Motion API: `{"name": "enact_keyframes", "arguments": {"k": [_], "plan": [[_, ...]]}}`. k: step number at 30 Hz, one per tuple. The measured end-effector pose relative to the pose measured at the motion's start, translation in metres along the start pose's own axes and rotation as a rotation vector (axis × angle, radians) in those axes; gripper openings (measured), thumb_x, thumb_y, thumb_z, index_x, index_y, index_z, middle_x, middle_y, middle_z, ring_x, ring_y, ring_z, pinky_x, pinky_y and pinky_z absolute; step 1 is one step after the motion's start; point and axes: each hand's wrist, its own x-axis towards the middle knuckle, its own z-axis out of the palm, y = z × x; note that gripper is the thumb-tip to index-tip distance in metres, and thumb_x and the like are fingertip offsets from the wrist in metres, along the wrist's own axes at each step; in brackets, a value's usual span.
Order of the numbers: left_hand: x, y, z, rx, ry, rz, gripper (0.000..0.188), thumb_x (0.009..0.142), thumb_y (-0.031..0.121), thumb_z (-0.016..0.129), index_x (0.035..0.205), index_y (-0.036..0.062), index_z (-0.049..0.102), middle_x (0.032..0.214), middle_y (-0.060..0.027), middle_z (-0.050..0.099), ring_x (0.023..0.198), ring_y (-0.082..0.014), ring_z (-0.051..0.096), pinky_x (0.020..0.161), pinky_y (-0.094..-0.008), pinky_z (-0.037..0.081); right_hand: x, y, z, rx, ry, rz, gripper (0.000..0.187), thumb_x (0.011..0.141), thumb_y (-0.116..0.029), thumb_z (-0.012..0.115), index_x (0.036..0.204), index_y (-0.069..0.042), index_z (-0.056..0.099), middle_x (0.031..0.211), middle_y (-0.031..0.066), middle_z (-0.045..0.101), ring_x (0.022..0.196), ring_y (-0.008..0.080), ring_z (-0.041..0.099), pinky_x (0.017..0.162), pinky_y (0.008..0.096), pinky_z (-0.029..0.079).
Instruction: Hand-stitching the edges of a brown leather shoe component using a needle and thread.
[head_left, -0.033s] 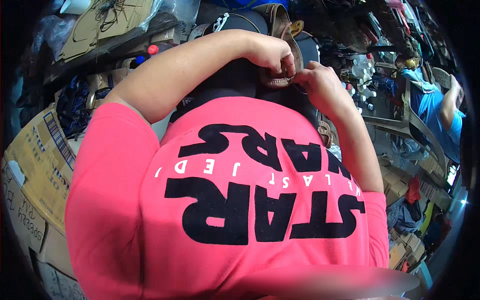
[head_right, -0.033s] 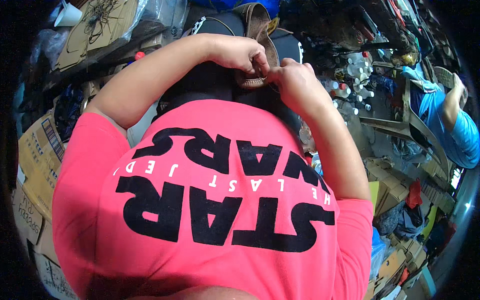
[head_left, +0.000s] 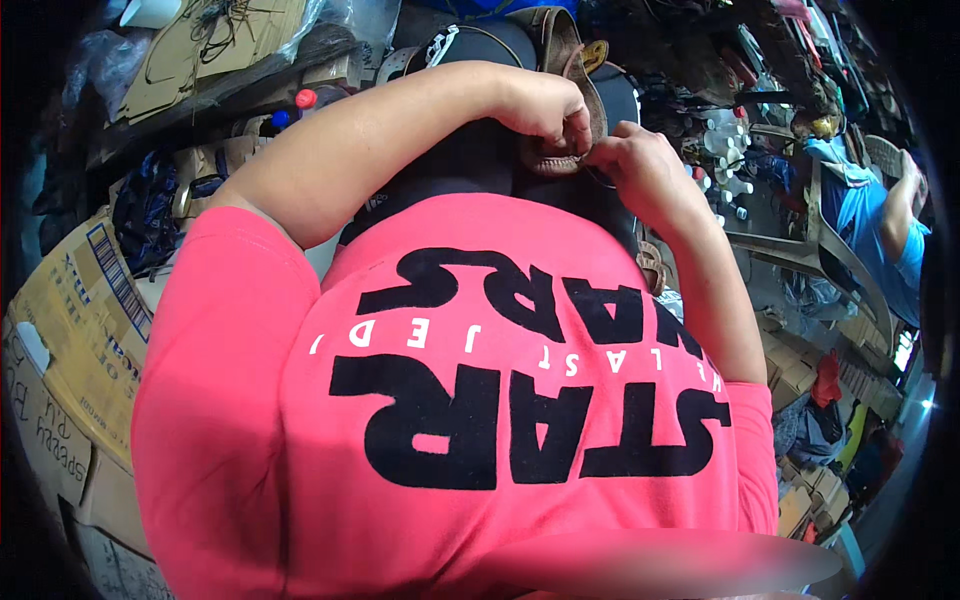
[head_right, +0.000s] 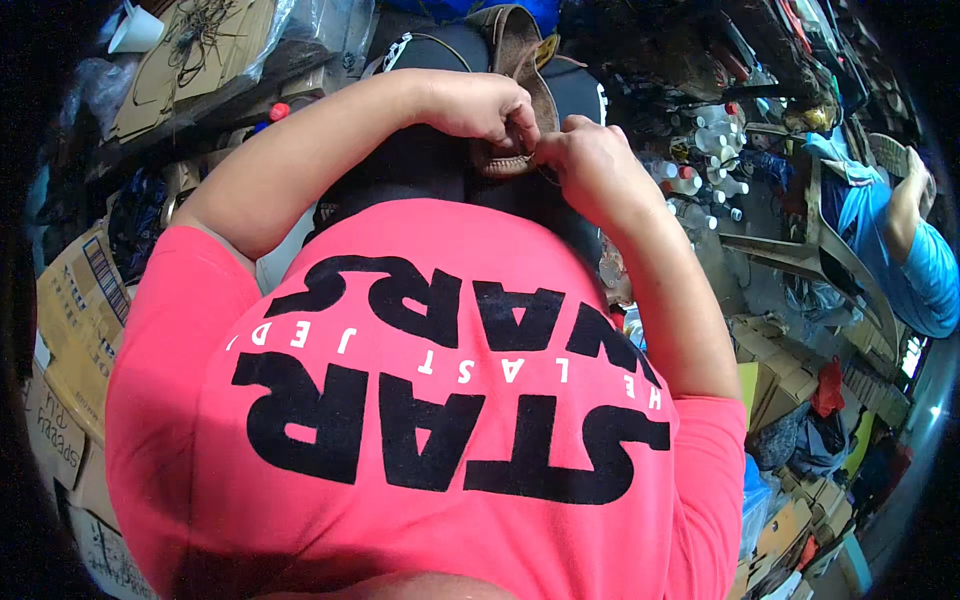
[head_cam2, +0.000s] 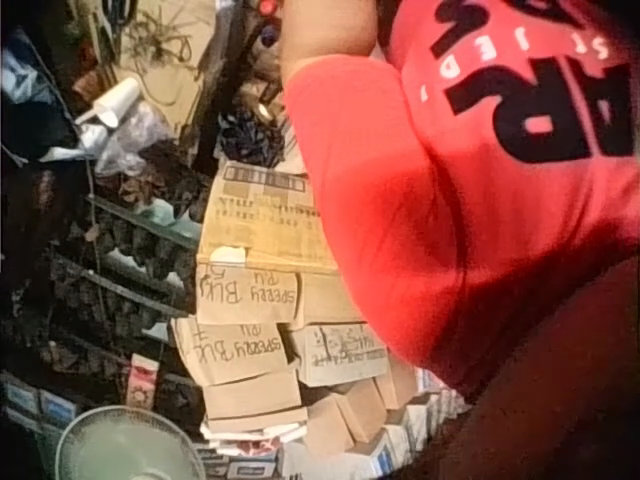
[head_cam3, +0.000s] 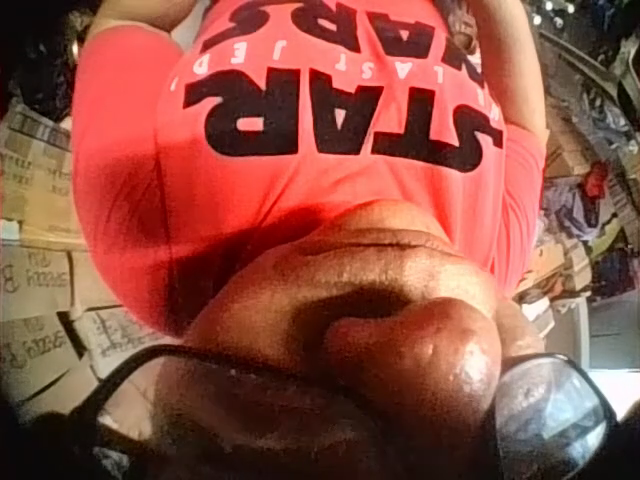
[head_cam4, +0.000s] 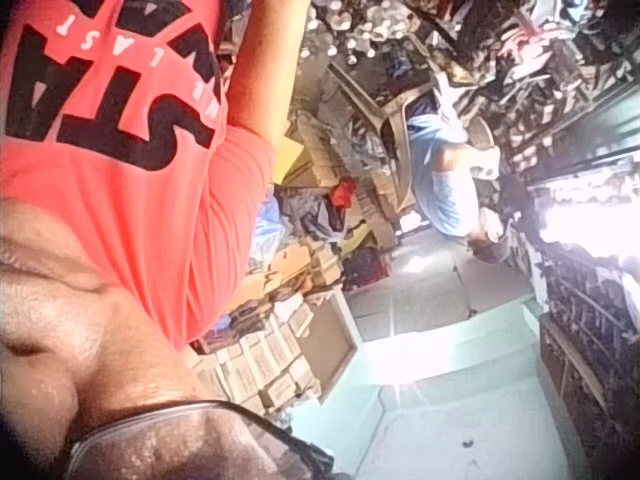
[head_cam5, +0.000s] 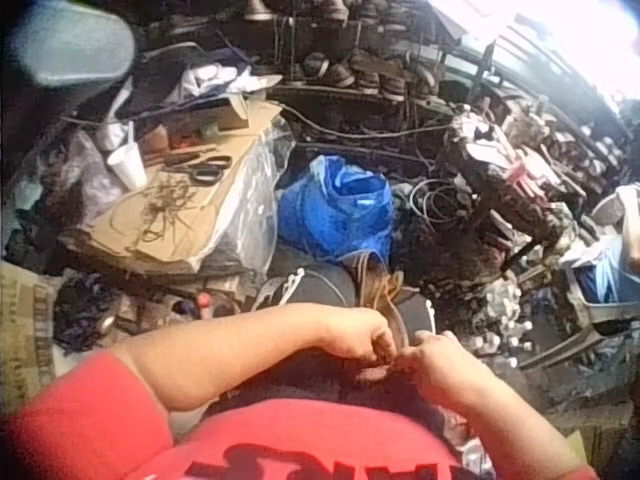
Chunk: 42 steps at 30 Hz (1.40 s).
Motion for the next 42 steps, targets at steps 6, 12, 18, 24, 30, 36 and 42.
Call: {"name": "enact_keyframes", "arguments": {"k": [6,12,18,24,30,36,42], "plan": [[0.007,-0.004,0.005,0.007,0.245,0.002,0.018,0.071,-0.001,0.069,0.088,0.0051,0.069,0.087,-0.008,0.068,0.082,-0.0149,0.063,0.073,-0.029,0.049,0.004,0.016,0.017,0.141,0.023,0.087,0.015,0.075,-0.009,0.065,0.089,-0.012,0.071,0.078,0.0139,0.06,0.077,0.0327,0.061,0.069,0.0387,0.05],[0.009,-0.015,0.004,0.093,0.37,0.114,0.018,0.068,0.003,0.072,0.085,0.0084,0.07,0.084,-0.0074,0.064,0.081,-0.0211,0.062,0.073,-0.0316,0.048,0.0,0.016,0.016,0.314,0.061,0.181,0.014,0.075,-0.013,0.068,0.088,-0.01,0.071,0.077,0.0134,0.062,0.075,0.0322,0.062,0.069,0.0388,0.05],[0.009,-0.007,0.011,0.114,0.465,0.103,0.017,0.066,0.007,0.074,0.082,0.0082,0.069,0.084,-0.0082,0.062,0.084,-0.0226,0.061,0.074,-0.0316,0.048,0.005,0.017,0.024,0.313,0.099,0.24,0.017,0.079,-0.017,0.068,0.092,-0.009,0.071,0.076,0.0107,0.065,0.069,0.0184,0.062,0.066,0.0312,0.05],[-0.043,0.022,0.028,0.407,0.809,0.034,0.025,0.073,0.011,0.07,0.096,0.0067,0.063,0.085,-0.0105,0.061,0.085,-0.03,0.06,0.077,-0.0378,0.047,-0.023,0.042,0.012,1.191,0.108,0.474,0.024,0.082,-0.018,0.069,0.101,-0.004,0.068,0.083,0.0031,0.063,0.075,0.0105,0.056,0.071,0.0244,0.045],[-0.082,0.01,0.018,0.506,0.676,-0.083,0.018,0.077,0.011,0.066,0.093,0.0043,0.063,0.085,-0.0121,0.061,0.082,-0.0295,0.06,0.073,-0.0376,0.047,-0.023,0.028,0.026,0.392,0.19,0.119,0.022,0.072,-0.014,0.075,0.086,-0.002,0.063,0.086,0.0048,0.054,0.085,0.0163,0.054,0.072,0.0268,0.042],[-0.07,0.007,0.002,0.276,1.105,0.134,0.018,0.09,0.018,0.058,0.092,0.0025,0.065,0.085,-0.0043,0.06,0.074,-0.0159,0.058,0.068,-0.0279,0.045,-0.01,0.047,0.044,0.37,0.581,0.14,0.022,0.069,-0.02,0.073,0.082,-0.006,0.063,0.086,0.0094,0.056,0.082,0.0261,0.058,0.071,0.0324,0.047],[-0.037,0.026,0.018,-0.448,0.915,0.248,0.035,0.097,0.033,0.047,0.094,0.0032,0.064,0.088,-0.0048,0.062,0.078,-0.01,0.057,0.075,-0.0234,0.045,-0.008,0.043,0.047,0.305,0.603,0.033,0.023,0.072,-0.019,0.074,0.085,-0.004,0.062,0.086,0.0103,0.056,0.083,0.0237,0.057,0.075,0.0304,0.045]]}}
